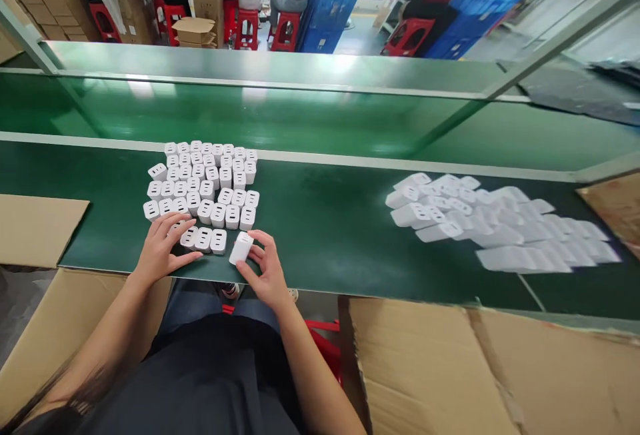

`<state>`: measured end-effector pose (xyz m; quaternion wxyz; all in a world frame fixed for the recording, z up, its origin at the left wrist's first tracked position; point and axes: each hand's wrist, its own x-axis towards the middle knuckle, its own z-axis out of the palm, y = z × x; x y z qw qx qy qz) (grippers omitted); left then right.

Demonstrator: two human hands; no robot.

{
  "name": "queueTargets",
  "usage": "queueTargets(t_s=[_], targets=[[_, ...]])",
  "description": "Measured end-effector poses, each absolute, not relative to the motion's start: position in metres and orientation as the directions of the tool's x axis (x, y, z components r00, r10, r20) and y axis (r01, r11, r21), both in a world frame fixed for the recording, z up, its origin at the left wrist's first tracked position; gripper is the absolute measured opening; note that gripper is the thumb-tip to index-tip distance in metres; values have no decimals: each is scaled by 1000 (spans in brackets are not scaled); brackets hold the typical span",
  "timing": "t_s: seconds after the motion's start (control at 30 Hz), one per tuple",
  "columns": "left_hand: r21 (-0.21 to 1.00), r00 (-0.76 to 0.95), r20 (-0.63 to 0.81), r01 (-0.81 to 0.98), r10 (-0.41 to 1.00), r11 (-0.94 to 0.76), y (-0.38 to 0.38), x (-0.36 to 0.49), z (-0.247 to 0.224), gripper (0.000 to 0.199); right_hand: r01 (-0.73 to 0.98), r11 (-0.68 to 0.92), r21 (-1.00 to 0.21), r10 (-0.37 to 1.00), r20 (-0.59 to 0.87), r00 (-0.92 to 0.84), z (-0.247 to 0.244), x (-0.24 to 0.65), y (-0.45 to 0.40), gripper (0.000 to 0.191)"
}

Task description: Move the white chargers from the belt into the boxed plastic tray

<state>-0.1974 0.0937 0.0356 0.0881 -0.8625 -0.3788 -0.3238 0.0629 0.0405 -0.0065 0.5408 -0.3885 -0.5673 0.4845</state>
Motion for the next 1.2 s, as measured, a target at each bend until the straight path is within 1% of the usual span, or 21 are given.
queueTargets(t_s=[0.07,0.17,0.23,0.3,0.43,0.53,0.63,0.73,0.97,1.2], targets=[[118,513,606,698,608,-706,94,-200,29,58,66,362,-930,930,355,-91,-5,59,44,46],[130,533,583,684,613,-718,95,-200,24,56,318,514,-796,856,498,-137,-4,54,51,35],[135,541,572,679,617,-721,95,-199,24,53,422,560,-713,822,542,-176,-4,52,54,33],[145,545,568,672,617,-726,95,-199,24,51,463,576,-674,807,559,-189,-4,52,54,37],[185,506,590,673,629,-716,93,-201,27,57,486,559,-672,812,561,-157,-3,53,51,49],[231,444,621,683,646,-693,92,-203,28,57,487,513,-707,844,519,-135,-3,54,49,49],[263,423,626,676,655,-688,91,-203,29,56,476,501,-723,854,501,-138,-4,54,49,49],[280,414,621,676,666,-681,92,-204,28,56,459,513,-725,848,510,-142,-5,54,49,51],[345,377,621,656,687,-671,93,-204,28,59,450,525,-722,837,534,-119,-3,54,50,47],[361,355,631,652,689,-667,91,-205,26,63,436,542,-719,827,548,-125,-2,54,51,49]])
